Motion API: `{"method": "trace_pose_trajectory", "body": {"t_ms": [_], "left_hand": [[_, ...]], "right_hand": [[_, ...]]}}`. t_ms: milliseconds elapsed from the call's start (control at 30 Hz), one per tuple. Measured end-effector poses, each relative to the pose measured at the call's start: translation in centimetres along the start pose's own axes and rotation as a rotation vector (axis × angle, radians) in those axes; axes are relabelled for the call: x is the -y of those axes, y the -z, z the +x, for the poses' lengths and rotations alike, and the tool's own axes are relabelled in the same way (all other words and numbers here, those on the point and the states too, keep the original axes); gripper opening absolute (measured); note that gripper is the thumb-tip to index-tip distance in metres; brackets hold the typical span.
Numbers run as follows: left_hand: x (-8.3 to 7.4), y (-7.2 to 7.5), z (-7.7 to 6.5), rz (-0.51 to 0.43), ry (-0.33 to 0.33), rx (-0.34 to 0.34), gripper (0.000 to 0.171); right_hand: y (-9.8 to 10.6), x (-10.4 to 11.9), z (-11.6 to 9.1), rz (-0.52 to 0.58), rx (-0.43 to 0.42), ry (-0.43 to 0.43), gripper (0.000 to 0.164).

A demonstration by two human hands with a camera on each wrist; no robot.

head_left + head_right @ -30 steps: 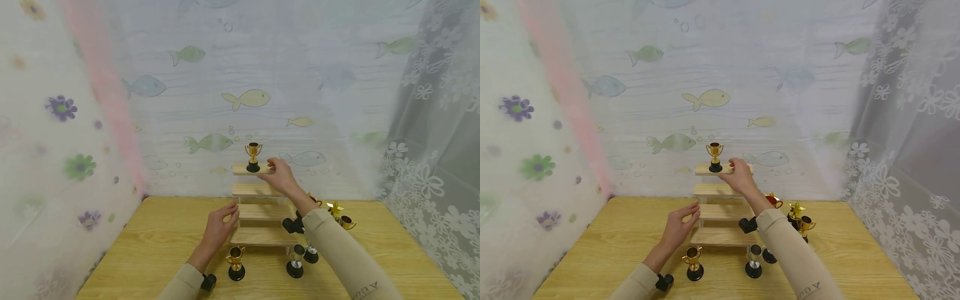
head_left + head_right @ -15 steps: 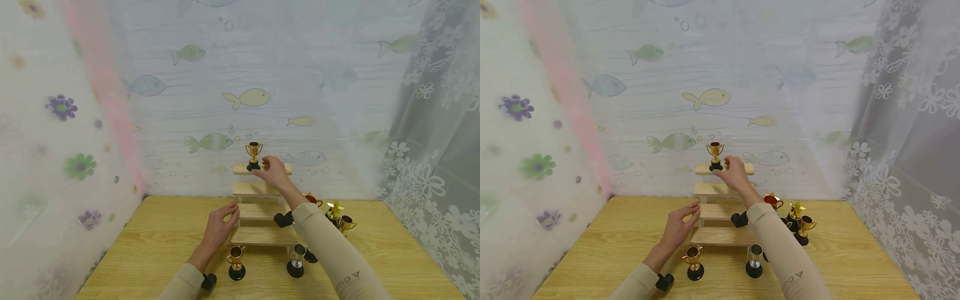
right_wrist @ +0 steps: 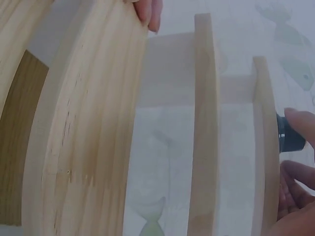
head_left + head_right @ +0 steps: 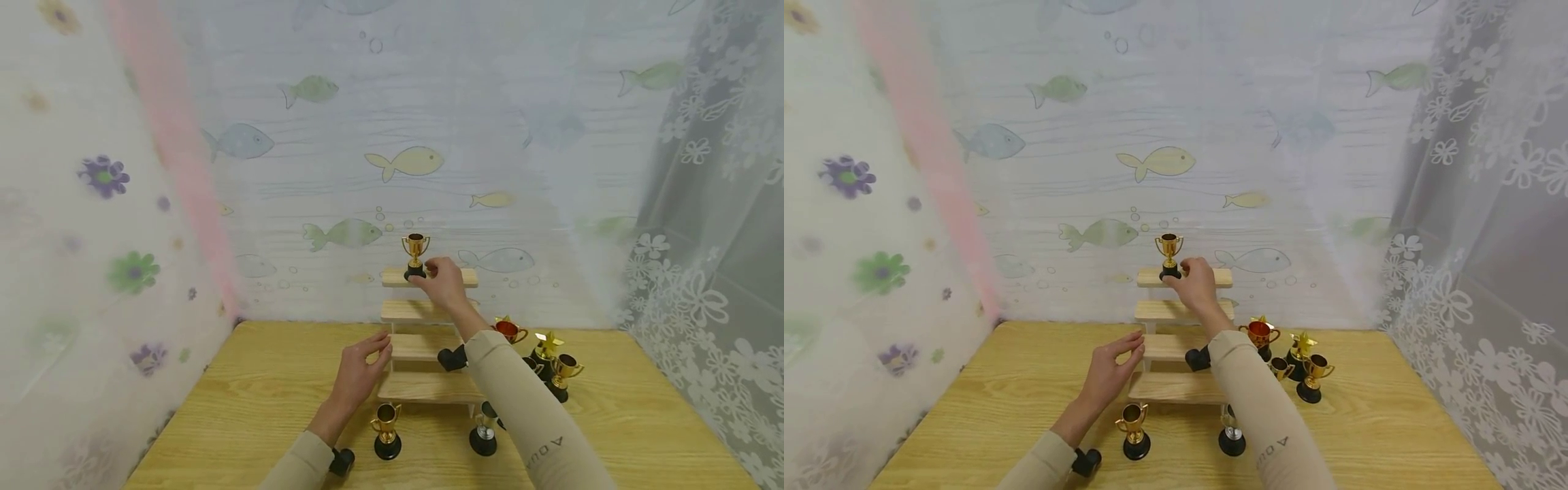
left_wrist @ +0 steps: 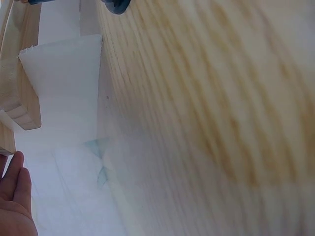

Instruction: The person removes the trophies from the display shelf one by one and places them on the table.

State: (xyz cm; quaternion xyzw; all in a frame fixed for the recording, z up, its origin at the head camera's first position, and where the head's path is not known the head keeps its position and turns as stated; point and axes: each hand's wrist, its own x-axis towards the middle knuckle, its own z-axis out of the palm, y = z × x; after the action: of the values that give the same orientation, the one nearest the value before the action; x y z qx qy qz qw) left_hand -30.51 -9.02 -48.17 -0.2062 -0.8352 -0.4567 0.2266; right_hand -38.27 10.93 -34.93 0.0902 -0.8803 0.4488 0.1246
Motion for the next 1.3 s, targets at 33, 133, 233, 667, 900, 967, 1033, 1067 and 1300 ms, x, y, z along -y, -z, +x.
{"method": "trace_pose_trajectory", "body": {"t_ms": [33, 133, 233, 667, 900, 967, 1033, 1067, 1300], "left_hand": [[0.0, 0.0, 0.0, 0.002, 0.001, -0.002, 0.03], [-0.1, 0.0, 0.0, 0.004, 0.0, -0.006, 0.03], [-0.1, 0.0, 0.0, 0.003, 0.0, -0.004, 0.031], [-0.1, 0.0, 0.0, 0.007, 0.002, 0.001, 0.03], [-0.1, 0.0, 0.0, -0.005, -0.003, 0.001, 0.031], [-0.2, 0.0, 0.1, -0.007, -0.003, -0.001, 0.031], [-0.1, 0.0, 0.1, -0.006, -0.006, -0.005, 0.031], [-0.1, 0.0, 0.1, -0.005, -0.007, -0.006, 0.031], [-0.1, 0.0, -0.1, -0.003, 0.002, 0.004, 0.031]], "right_hand": [[0.0, 0.0, 0.0, 0.003, -0.001, -0.004, 0.059], [-0.2, 0.1, 0.0, 0.011, -0.006, -0.01, 0.059], [-0.3, 0.3, 0.0, 0.032, -0.012, -0.027, 0.057], [-1.5, 0.2, 0.0, -0.006, -0.115, -0.015, 0.048], [-1.8, 0.3, 0.0, -0.012, -0.146, -0.008, 0.044], [-1.8, 0.3, 0.0, 0.0, -0.154, -0.007, 0.042], [-1.7, 0.4, 0.0, 0.016, -0.161, -0.008, 0.042], [-1.7, 0.4, -0.1, 0.024, -0.162, -0.009, 0.042], [-1.5, 0.5, -0.1, 0.066, -0.148, -0.019, 0.038]]}}
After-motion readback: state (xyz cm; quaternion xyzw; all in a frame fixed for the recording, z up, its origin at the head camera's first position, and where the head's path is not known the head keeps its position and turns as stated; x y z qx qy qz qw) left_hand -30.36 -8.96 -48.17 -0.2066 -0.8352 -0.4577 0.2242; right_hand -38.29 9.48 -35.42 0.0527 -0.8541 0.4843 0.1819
